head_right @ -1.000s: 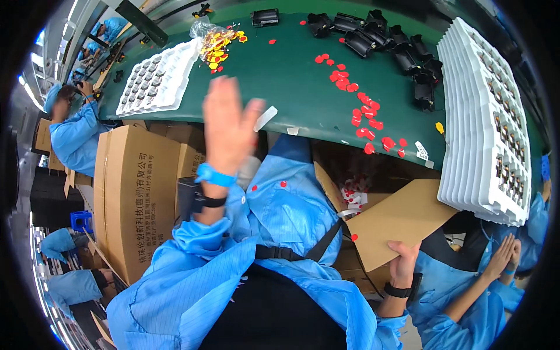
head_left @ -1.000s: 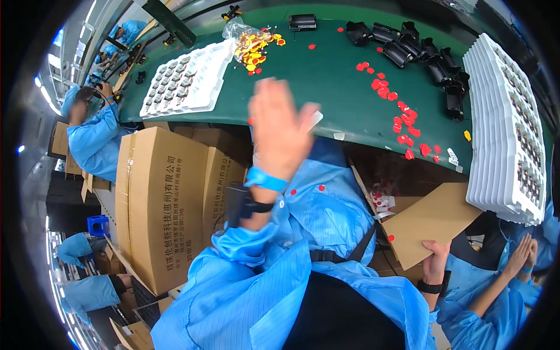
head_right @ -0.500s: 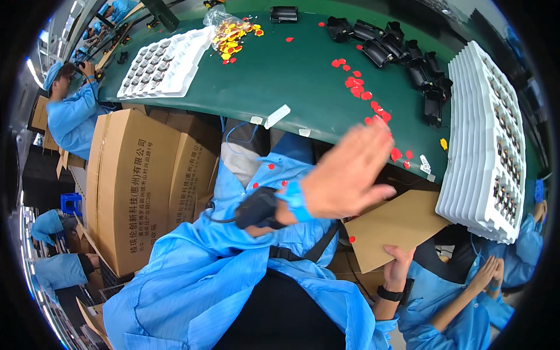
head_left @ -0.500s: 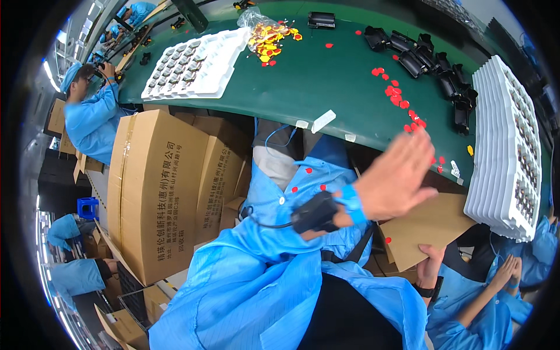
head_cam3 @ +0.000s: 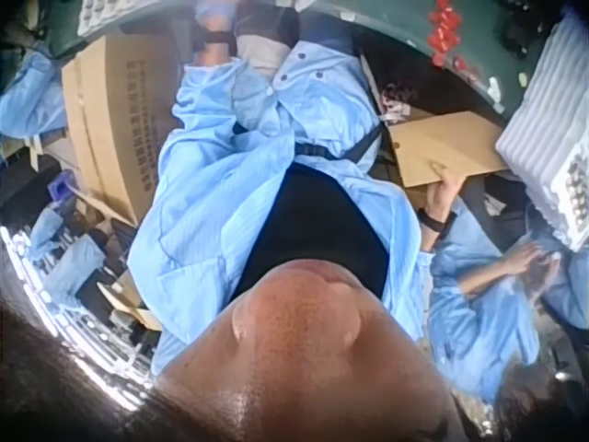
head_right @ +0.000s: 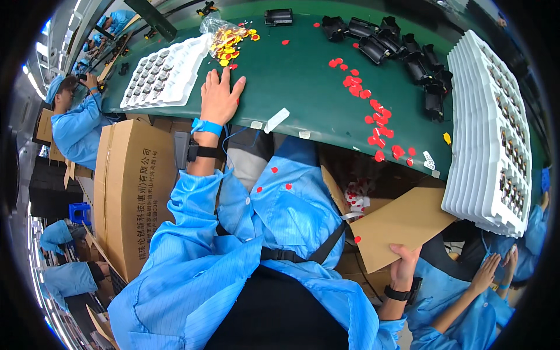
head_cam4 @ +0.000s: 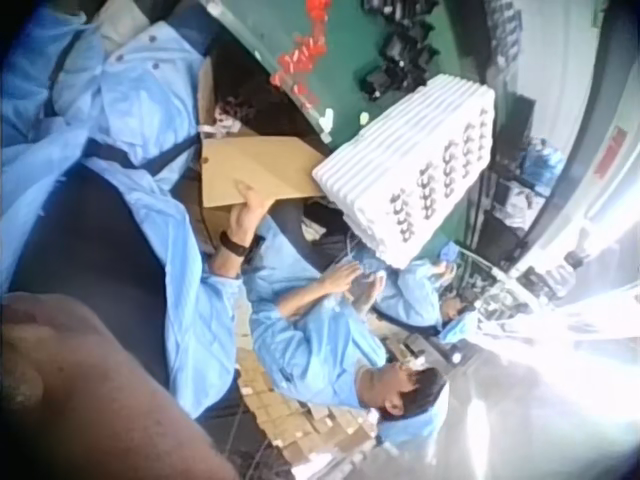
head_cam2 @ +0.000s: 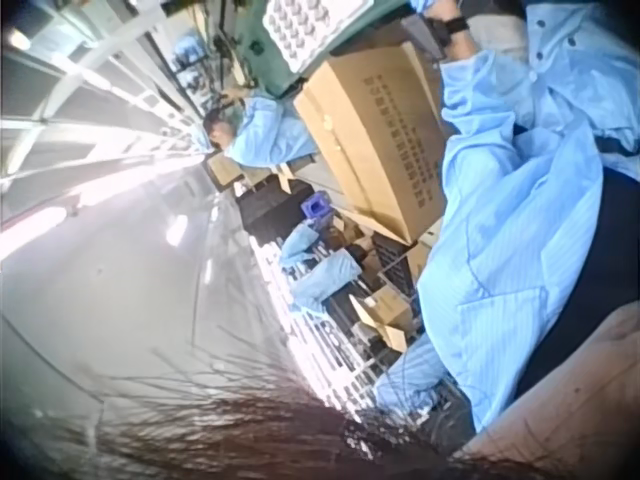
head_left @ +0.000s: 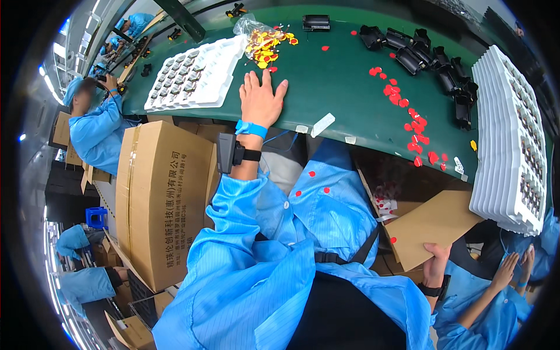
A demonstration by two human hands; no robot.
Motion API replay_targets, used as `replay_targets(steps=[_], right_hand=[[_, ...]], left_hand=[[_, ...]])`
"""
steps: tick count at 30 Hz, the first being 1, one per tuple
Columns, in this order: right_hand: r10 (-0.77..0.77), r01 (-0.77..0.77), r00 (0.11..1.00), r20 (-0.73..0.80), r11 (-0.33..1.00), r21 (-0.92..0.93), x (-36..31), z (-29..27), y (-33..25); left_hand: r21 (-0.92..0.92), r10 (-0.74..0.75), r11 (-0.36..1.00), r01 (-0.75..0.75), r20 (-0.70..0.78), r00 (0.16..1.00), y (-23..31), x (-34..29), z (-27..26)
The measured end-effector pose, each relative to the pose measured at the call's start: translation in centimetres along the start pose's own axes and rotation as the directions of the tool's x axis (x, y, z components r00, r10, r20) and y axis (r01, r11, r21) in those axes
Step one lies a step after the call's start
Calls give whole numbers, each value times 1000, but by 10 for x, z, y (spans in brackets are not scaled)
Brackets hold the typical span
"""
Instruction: Assembling small electronic components, applying stickers, and packing them into boxes on an assembly line.
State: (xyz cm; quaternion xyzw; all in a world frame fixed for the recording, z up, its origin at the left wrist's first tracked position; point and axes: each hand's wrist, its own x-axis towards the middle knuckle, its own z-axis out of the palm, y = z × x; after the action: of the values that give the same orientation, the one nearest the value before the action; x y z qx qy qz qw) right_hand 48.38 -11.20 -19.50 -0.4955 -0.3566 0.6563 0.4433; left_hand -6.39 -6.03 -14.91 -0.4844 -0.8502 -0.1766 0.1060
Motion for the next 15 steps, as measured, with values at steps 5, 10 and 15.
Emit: replay_targets(steps=[5, 10, 15], right_hand=[[-4, 4, 1000, -28, 1000, -13, -2, 4, 0], [6, -5, 1000, -12, 998, 68, 0, 8, -2], [10, -10, 1000, 8, 999, 44, 1, 11, -1]], left_hand=[[-66, 82, 994, -84, -33, 996, 37, -12, 4], [-89, 70, 993, -72, -24, 997, 78, -7, 13], [-127, 270, 953, -276, -63, 961, 129, 2, 33]])
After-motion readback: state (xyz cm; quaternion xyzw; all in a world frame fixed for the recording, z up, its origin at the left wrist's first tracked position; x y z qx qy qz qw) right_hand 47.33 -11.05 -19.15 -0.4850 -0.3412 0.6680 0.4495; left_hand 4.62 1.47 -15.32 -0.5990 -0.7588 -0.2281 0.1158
